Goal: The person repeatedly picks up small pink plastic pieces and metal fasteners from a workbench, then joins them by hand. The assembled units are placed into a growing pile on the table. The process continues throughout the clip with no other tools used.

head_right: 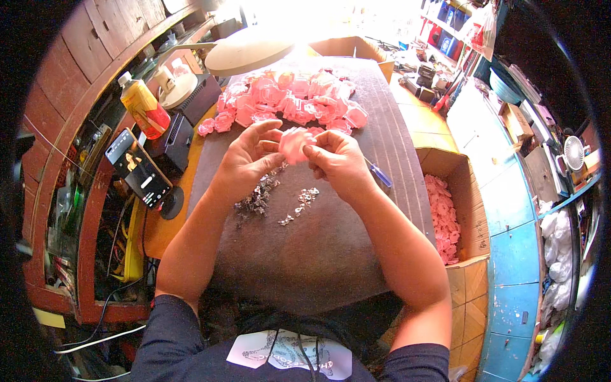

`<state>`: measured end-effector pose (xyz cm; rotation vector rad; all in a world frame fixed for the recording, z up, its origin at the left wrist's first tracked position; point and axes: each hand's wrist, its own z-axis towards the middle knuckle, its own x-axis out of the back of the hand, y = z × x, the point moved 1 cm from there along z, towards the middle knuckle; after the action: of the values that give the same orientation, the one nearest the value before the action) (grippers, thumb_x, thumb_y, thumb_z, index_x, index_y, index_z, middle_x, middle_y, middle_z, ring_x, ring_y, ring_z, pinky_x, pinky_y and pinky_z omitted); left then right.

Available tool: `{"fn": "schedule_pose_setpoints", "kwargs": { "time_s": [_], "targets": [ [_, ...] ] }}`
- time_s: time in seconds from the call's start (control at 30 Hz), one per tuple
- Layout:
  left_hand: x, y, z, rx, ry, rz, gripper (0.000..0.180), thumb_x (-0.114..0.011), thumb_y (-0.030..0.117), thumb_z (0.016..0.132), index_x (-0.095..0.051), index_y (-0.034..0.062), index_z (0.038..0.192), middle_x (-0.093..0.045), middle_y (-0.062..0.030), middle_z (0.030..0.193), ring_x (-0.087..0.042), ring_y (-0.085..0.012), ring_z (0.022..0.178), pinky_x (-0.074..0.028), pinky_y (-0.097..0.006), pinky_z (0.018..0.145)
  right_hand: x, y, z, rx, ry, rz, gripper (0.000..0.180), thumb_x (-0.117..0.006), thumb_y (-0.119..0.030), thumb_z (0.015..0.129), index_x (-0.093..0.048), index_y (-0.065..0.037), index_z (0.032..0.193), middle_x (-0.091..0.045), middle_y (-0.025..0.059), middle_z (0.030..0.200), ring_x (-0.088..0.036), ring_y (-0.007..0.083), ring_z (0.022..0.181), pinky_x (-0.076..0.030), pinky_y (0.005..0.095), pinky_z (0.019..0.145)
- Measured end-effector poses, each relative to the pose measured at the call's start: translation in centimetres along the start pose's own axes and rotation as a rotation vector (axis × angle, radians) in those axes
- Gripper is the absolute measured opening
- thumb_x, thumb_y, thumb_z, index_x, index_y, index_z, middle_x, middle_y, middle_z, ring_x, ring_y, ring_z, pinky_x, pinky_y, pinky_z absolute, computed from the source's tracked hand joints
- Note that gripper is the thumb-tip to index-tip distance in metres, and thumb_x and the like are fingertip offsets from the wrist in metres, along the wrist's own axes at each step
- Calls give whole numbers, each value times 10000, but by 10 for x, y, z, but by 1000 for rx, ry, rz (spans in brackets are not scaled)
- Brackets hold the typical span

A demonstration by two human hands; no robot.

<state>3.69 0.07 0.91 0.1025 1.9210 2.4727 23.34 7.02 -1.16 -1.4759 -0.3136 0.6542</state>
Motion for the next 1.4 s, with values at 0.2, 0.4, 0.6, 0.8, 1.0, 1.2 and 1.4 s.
{"fn": "schedule_pose_setpoints", "kwargs": {
  "time_s": [0.2,0.4,0.6,0.8,1.0,1.2,1.4],
  "targets": [
    [-11,-13,-2,-64,-25,5,439,-705,98,924,-516,6,1309,-660,-31,1016,-615,-93,872,-520,-245,768,-15,-2,-9,-66,-87,96,180,-726,-208,921,-650,-58,985,-671,29,785,-614,80,643,-481,224,547],
    [-2,-4,-3,-29,272,-18,356,-628,69,957,-514,-35,1278,-666,-69,930,-613,-75,673,-510,-233,589,2,-21,-7,335,-247,-1163,66,-677,-65,763,-659,-32,817,-662,169,801,-654,351,748,-512,429,683],
    [-4,-10,-1,-27,246,29,352,-631,48,942,-537,-58,1264,-668,-97,980,-632,-95,701,-527,-245,614,4,-12,-7,228,-410,-1303,69,-665,-110,759,-656,-42,767,-655,196,761,-649,394,765,-515,456,707],
    [-3,-11,-1,13,191,76,349,-623,45,951,-540,-27,1283,-663,-102,1084,-653,-117,862,-572,-256,688,3,-6,-4,292,-415,-1323,91,-665,-119,773,-644,-30,762,-658,198,774,-651,401,788,-514,467,716],
    [-4,-12,-4,-76,105,305,328,-618,25,923,-579,12,1248,-672,-55,1025,-619,-93,809,-530,-255,706,12,-1,0,134,-201,-1021,85,-630,-83,786,-660,-13,824,-653,192,755,-656,309,681,-514,409,663],
    [-7,-14,-7,-254,-71,743,128,-662,117,894,-678,29,985,-655,-143,861,-644,-260,704,-519,-370,662,10,-2,5,-89,-104,-464,64,-619,-60,842,-659,-10,839,-567,-31,678,-515,58,595,-431,252,534],
    [-20,-17,-14,-412,-83,1043,156,-671,153,859,-672,58,983,-630,-149,853,-641,-352,745,-532,-434,675,8,3,2,-143,-201,-400,62,-621,-82,921,-659,-34,915,-580,-21,711,-521,54,600,-419,220,527]
  ]
}}
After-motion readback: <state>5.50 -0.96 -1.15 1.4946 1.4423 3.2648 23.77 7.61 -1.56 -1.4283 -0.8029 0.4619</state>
